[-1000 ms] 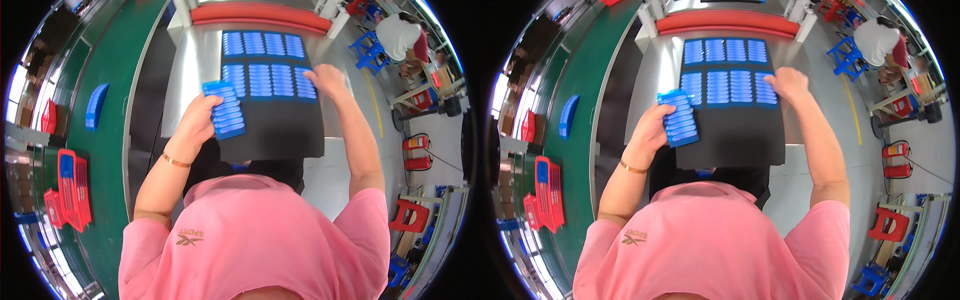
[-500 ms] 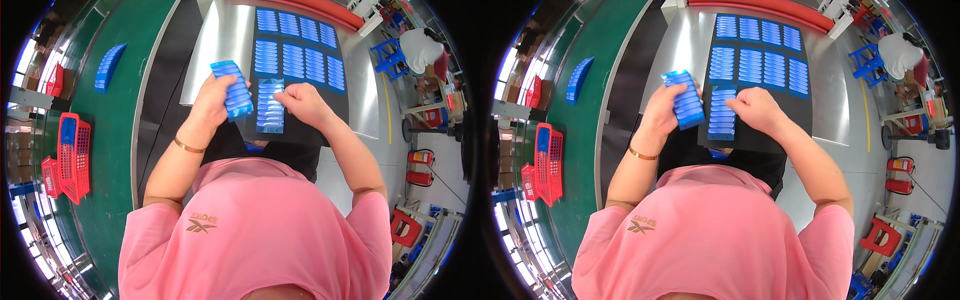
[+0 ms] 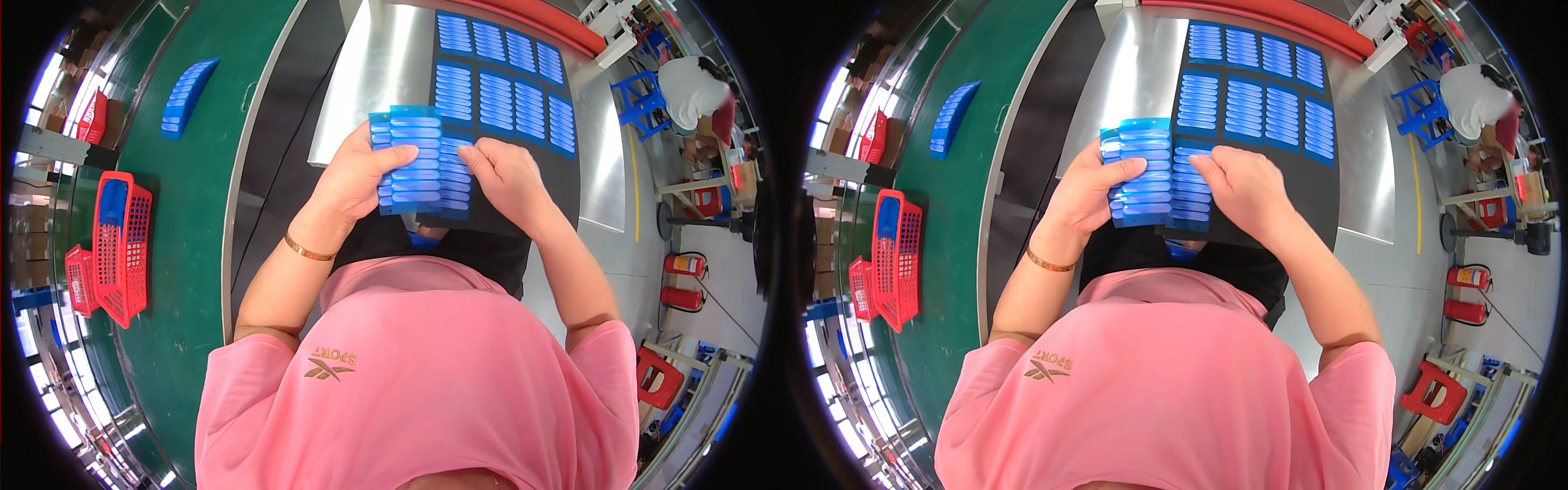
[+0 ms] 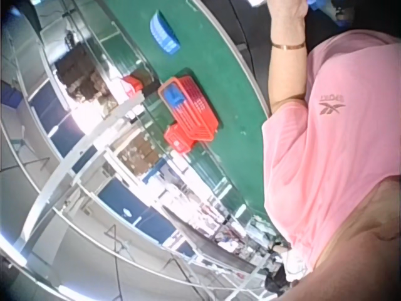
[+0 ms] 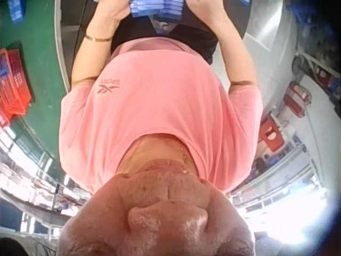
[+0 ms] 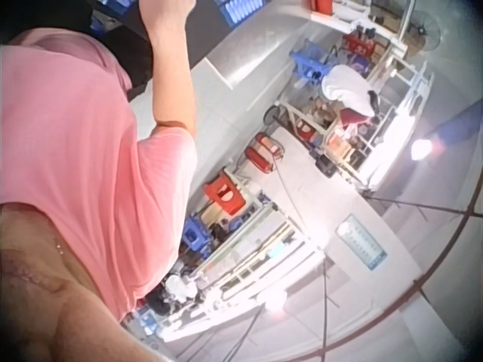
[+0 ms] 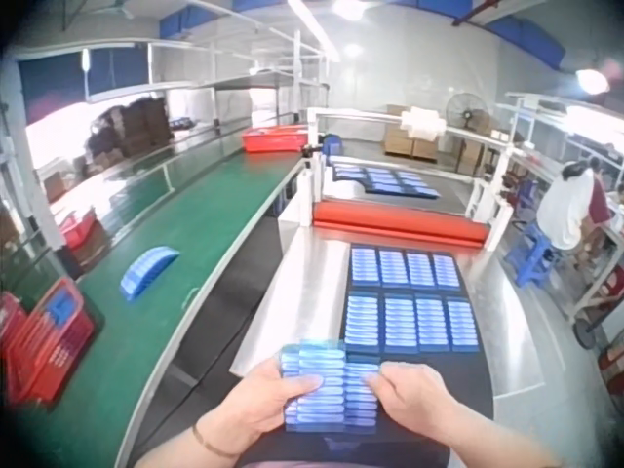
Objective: The person places small parts onto a sheet, feeds the sheet through a roller machine, detaches and stacks the parts by hand, and puts the stacked parts into a basket.
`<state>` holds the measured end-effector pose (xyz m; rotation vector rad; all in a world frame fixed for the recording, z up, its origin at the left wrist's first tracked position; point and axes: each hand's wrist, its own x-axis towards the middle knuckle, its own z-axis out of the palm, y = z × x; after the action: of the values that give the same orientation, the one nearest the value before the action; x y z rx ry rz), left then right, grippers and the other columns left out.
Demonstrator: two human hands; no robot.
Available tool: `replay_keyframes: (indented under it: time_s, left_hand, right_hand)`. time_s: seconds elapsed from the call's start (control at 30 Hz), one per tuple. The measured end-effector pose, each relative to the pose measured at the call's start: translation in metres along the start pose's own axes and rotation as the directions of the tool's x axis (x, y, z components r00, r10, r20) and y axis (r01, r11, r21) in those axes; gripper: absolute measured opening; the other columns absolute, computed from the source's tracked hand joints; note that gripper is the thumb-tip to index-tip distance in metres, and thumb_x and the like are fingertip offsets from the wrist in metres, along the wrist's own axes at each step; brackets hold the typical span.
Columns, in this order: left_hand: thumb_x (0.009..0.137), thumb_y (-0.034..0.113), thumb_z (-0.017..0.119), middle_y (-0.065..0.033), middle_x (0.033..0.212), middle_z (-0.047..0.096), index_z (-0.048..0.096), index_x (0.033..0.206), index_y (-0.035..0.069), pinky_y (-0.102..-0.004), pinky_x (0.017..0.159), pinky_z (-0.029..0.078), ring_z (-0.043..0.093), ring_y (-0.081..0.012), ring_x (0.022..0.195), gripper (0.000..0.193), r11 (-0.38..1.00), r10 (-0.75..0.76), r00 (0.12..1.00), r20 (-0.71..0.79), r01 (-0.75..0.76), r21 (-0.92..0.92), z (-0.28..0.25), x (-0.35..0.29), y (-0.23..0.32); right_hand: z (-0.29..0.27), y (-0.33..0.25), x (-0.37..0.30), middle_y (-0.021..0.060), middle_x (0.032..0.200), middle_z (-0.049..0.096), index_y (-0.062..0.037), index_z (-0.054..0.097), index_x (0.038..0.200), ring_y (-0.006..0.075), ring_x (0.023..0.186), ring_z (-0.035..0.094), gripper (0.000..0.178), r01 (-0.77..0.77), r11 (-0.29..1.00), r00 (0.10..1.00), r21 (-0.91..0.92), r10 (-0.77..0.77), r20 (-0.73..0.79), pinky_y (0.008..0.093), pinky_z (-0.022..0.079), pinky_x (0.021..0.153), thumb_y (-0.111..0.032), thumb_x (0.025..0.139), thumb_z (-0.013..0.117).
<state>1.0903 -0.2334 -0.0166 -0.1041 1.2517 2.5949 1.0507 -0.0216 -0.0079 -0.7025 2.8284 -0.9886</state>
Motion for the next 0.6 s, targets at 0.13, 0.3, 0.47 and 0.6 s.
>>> replay_keyframes:
  time_s: [0.13, 0.3, 0.47, 0.6]
  left_hand:
    - [0.083, 0.001, 0.063, -0.0136, 0.108, 0.060, 0.048, 0.117, -0.003, -0.0351, 0.082, 0.053, 0.061, -0.0200, 0.096, 0.037, 0.998, -0.038, 0.998, 0.056, 0.035, 0.049, 0.011, 0.002, -0.011]
    - [0.088, 0.005, 0.055, -0.0108, 0.101, 0.061, 0.049, 0.114, -0.002, -0.0332, 0.079, 0.053, 0.061, -0.0179, 0.090, 0.027, 0.999, -0.039, 0.990, -0.134, 0.040, 0.004, 0.015, 0.009, -0.005]
    - [0.085, 0.007, 0.045, -0.0081, 0.090, 0.058, 0.051, 0.105, -0.001, -0.0316, 0.071, 0.051, 0.059, -0.0164, 0.079, 0.022, 0.995, -0.015, 0.959, -0.282, 0.041, 0.089, 0.022, 0.013, 0.003]
    - [0.086, 0.007, 0.046, -0.0086, 0.093, 0.059, 0.051, 0.107, -0.002, -0.0312, 0.075, 0.051, 0.059, -0.0163, 0.082, 0.023, 0.994, 0.008, 0.978, -0.209, 0.015, 0.108, 0.021, 0.012, -0.003]
  right_hand:
    - [0.010, -0.008, -0.016, 0.0137, 0.061, 0.051, 0.0011, 0.056, 0.071, 0.0193, 0.054, 0.046, 0.025, 0.043, 0.918, 0.998, 0.394, -0.054, 0.016, 0.0312, 0.040, 0.053, -0.018, 0.084, 0.066]
    - [-0.027, 0.025, -0.024, 0.0184, 0.064, 0.055, 0.0025, 0.056, 0.067, 0.0329, 0.058, 0.052, 0.032, -0.133, 0.987, 0.988, 0.092, 0.124, 0.096, 0.0382, 0.042, 0.056, -0.024, 0.084, 0.063]
    - [-0.033, 0.025, -0.026, 0.0179, 0.069, 0.061, -0.0007, 0.061, 0.066, 0.0365, 0.069, 0.059, 0.038, -0.180, 0.961, 0.974, -0.208, 0.203, 0.096, 0.0435, 0.047, 0.064, -0.033, 0.085, 0.057]
    - [-0.040, 0.025, -0.022, 0.0180, 0.071, 0.062, -0.0013, 0.062, 0.066, 0.0360, 0.072, 0.061, 0.039, -0.240, 0.937, 0.946, -0.253, 0.285, 0.156, 0.0432, 0.048, 0.066, -0.035, 0.085, 0.057]
